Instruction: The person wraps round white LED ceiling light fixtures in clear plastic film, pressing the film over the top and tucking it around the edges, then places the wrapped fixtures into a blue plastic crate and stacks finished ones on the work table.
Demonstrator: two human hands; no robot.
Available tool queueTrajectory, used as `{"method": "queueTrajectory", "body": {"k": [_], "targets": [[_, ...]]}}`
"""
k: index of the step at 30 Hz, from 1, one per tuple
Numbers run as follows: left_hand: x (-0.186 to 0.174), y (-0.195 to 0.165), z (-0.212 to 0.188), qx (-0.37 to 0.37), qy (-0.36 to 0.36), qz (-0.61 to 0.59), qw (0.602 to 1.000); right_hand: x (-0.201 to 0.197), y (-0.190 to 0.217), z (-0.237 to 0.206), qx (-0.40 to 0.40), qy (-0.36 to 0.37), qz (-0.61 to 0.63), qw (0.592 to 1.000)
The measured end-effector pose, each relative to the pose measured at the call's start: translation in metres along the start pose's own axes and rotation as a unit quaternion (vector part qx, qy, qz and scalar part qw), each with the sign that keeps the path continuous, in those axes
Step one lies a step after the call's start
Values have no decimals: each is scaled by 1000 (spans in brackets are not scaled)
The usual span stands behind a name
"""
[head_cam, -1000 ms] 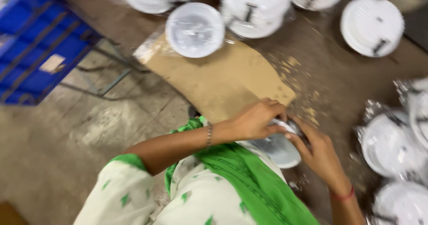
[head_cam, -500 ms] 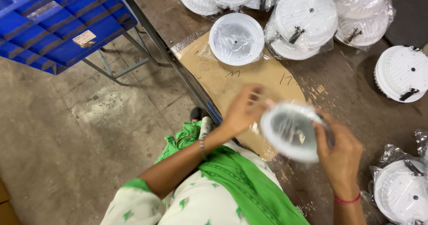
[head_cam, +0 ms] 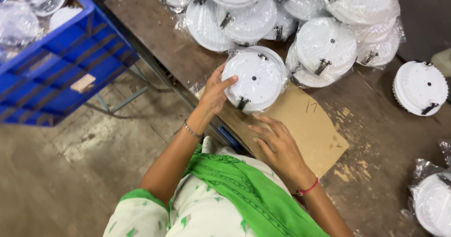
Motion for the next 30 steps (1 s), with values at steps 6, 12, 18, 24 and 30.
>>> {"method": "queueTrajectory", "body": {"k": [6, 12, 18, 24, 30], "targets": [[-8, 10, 60, 40, -6, 124, 992, 38, -13, 15, 117, 1, 31, 993], [16, -15, 54, 166, -49, 516, 839, 50, -23, 22, 170, -69, -24, 983], [32, -38, 41, 213, -18, 562, 799, 57, -37, 49, 166, -119, -135, 970], [-16, -80, -9, 228, 4, 501, 835, 70, -52, 82, 123, -109, -177, 970], [-121, -136, -107, 62, -100, 487, 866, 63, -66, 93, 145, -116, -181, 966]]}}
Point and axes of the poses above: each hand's wrist, its own z-axis towards the middle knuckle, its own x-axis out of the palm, y = z × x, the point moved 9 cm from there along z, towards the middle knuckle, and after that the axes turned 7 degrees about -z, right-handed, at the moved point
